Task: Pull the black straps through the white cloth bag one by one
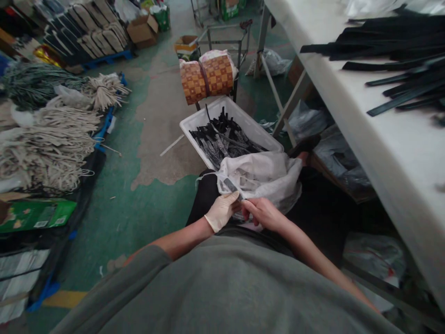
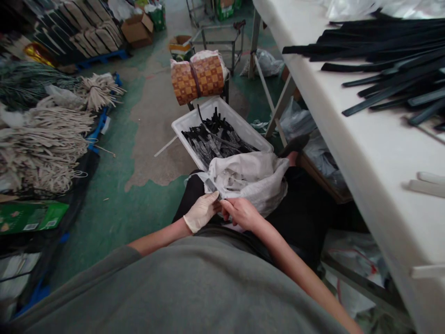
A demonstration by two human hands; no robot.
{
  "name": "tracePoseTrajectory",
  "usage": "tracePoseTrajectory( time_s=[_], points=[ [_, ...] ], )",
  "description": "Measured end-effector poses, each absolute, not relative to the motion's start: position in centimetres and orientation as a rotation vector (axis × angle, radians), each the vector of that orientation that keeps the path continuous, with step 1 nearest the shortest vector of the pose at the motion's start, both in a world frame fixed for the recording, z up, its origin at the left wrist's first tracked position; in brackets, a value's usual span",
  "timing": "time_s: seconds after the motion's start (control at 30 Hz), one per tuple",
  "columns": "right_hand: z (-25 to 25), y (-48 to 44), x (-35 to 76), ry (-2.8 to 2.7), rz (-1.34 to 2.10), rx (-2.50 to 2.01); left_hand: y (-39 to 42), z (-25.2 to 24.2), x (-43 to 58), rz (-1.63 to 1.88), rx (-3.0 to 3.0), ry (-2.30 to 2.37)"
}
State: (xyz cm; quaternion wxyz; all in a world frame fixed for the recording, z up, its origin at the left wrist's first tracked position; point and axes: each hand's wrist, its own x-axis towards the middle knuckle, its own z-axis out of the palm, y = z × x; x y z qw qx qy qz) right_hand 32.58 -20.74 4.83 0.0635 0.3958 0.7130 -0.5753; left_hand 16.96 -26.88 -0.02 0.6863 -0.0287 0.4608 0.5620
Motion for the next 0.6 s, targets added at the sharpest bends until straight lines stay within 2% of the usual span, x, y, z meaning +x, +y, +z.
tracePoseTrajectory(
  time_s=[0.17,0.33,0.6],
  points=[
    [6.2,-20.3,34.0,2.343,-1.71,1.319,-27.3,1.0,14.7,1.403,-0.196,1.096],
    [7.0,-20.0,32.0,2.511,-1.529,1.343,-27.5,1.9,16.6,1.35,-0.109,0.935],
    [9.3,-20.8,35.2,2.434,-1.597,1.311,-27.3,1.6,13.6,1.485,-0.219,1.012]
  ],
)
